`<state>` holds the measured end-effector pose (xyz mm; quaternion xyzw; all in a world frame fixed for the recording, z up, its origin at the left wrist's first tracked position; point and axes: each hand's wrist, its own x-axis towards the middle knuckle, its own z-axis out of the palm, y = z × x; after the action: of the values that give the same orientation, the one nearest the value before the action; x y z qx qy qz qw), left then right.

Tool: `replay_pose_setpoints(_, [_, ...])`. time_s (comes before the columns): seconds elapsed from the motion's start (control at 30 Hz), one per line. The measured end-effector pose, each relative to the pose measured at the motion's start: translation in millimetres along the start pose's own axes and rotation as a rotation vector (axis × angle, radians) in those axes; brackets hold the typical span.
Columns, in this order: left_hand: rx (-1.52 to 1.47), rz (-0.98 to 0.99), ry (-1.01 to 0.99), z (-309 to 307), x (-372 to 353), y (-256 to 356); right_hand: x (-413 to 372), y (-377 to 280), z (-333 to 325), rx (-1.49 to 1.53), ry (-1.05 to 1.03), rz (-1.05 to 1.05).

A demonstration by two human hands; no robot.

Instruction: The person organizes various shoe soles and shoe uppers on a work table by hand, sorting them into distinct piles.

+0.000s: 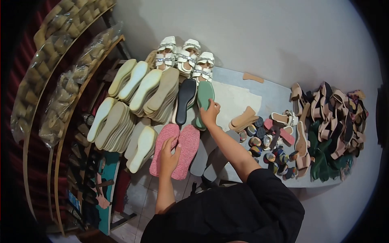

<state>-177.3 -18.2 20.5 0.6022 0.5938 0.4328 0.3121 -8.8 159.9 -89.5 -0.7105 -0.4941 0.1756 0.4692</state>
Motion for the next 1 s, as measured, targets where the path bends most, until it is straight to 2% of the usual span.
replay_pose_setpoints(0.07, [0.025,-0.013,0.03,-8,-10,-1,5,4,17,-0.075,-0.004,0.067])
replay_pose_setpoints(0.1, [0.053,-0.003,0.029,-11,-14,-1,3,-2,13,-0.113,-0.132,0.181])
replay_pose_setpoints(0.2, [0.012,-0.022,0.02,-10,-21,-21,-4,-6,3,-0.205,-0.162,0.121])
replay_pose_setpoints(0.33, [-0.02,-0.024,-0.026,3,-21,-28,-8,-13,-15,-0.288,-0.259,0.155])
replay_pose_setpoints(0.4, [-0.008,0.009,-0.061,13,-14,-23,-12,-6,-22,-0.143,-0.183,0.147])
replay_pose_setpoints(0.57, [-0.019,0.051,-0.141,42,5,30,-35,24,-104,0.084,-0.108,-0.08])
replay_pose_setpoints(0.67, [0.019,0.253,-0.23,69,16,31,-56,55,-176,0.069,-0.007,-0.104])
replay_pose_setpoints(0.73, [0.005,0.246,-0.354,89,17,41,-74,88,-217,0.067,0.073,-0.077])
replay_pose_setpoints(0.87, [0.025,0.312,-0.614,135,9,42,-124,130,-303,0.031,0.286,0.15])
replay_pose_setpoints(1.0, [0.014,0.394,-0.826,173,-4,50,-173,156,-361,-0.013,0.52,0.348])
